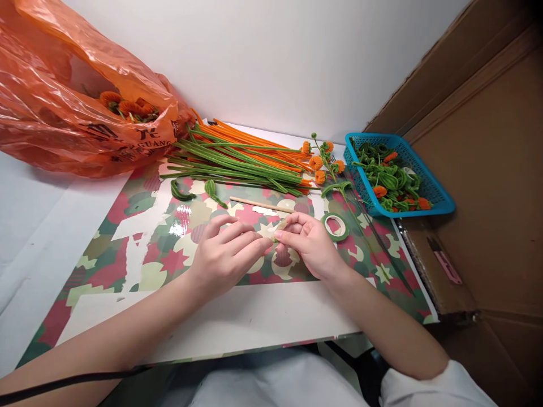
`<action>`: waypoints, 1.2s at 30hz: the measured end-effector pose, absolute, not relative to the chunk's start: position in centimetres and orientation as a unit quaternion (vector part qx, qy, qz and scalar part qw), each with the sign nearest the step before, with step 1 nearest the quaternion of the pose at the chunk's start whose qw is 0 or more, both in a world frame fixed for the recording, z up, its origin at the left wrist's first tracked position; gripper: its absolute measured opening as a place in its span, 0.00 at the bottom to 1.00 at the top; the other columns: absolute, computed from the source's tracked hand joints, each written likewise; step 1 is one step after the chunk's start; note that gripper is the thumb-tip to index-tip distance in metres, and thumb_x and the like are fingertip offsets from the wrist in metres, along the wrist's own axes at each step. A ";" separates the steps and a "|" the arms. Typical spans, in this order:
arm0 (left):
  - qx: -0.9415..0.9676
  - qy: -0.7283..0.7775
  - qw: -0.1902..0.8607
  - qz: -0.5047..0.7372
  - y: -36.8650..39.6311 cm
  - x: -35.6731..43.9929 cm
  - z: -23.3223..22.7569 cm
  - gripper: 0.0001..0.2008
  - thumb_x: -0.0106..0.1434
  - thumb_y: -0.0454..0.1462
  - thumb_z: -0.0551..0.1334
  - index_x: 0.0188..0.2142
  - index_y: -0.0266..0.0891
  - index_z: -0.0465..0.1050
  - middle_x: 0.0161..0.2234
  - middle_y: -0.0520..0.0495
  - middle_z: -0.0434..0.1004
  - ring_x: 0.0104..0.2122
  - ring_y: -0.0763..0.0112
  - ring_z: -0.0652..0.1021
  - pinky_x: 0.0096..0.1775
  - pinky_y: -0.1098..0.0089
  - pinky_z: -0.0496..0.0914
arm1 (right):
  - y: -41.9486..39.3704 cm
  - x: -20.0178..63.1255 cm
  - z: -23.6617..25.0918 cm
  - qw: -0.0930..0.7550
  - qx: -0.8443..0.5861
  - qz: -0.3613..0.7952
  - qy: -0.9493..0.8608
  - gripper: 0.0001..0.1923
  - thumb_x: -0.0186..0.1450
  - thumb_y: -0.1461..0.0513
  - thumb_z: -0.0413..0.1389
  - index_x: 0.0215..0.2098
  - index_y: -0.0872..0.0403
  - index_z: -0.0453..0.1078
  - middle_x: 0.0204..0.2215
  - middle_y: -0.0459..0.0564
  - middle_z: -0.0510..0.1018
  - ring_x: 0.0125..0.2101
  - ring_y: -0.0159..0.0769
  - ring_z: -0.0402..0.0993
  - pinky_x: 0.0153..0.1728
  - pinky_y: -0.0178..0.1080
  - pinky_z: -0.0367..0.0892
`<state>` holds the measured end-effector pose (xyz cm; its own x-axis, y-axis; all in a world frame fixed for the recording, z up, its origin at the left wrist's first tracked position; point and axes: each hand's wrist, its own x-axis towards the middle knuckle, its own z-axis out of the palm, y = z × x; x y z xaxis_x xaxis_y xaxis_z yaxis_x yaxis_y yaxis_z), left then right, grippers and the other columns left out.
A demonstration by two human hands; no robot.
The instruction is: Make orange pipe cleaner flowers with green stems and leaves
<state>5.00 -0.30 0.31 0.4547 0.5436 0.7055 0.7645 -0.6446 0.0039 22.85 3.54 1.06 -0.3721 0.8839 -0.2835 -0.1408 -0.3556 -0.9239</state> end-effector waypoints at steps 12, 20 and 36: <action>-0.819 -0.454 -0.022 -0.350 -0.1 5.4 -0.4 0.06 0.66 0.34 0.58 0.31 0.39 0.70 0.24 0.54 0.77 0.27 0.72 0.75 0.37 0.66 0.63 | 3.7 22.9 0.9 0.402 -0.454 0.486 -0.629 0.09 0.56 0.65 0.62 0.32 0.53 0.67 0.27 0.43 0.75 0.29 0.30 0.75 0.29 0.32 0.70; -0.738 -0.548 -0.278 -0.279 -0.2 5.7 0.5 0.11 0.66 0.38 0.56 0.28 0.40 0.71 0.23 0.55 0.74 0.25 0.72 0.71 0.33 0.69 0.62 | 3.9 22.8 0.7 0.381 -0.404 0.360 -0.750 0.10 0.57 0.70 0.59 0.36 0.52 0.68 0.32 0.44 0.78 0.33 0.32 0.77 0.36 0.36 0.70; -0.830 -0.523 -0.081 -0.174 -0.9 5.6 -0.2 0.12 0.66 0.28 0.45 0.30 0.39 0.63 0.28 0.48 0.74 0.30 0.64 0.71 0.39 0.60 0.59 | 4.0 23.3 0.4 0.414 -0.189 0.115 -0.883 0.09 0.65 0.68 0.52 0.35 0.50 0.72 0.21 0.43 0.72 0.30 0.33 0.67 0.35 0.37 0.64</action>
<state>5.62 -0.92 -0.24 0.3922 0.8970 0.2038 0.8405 -0.4395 0.3169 23.35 4.03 0.39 -0.5859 0.4282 0.6880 0.2384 0.9025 -0.3587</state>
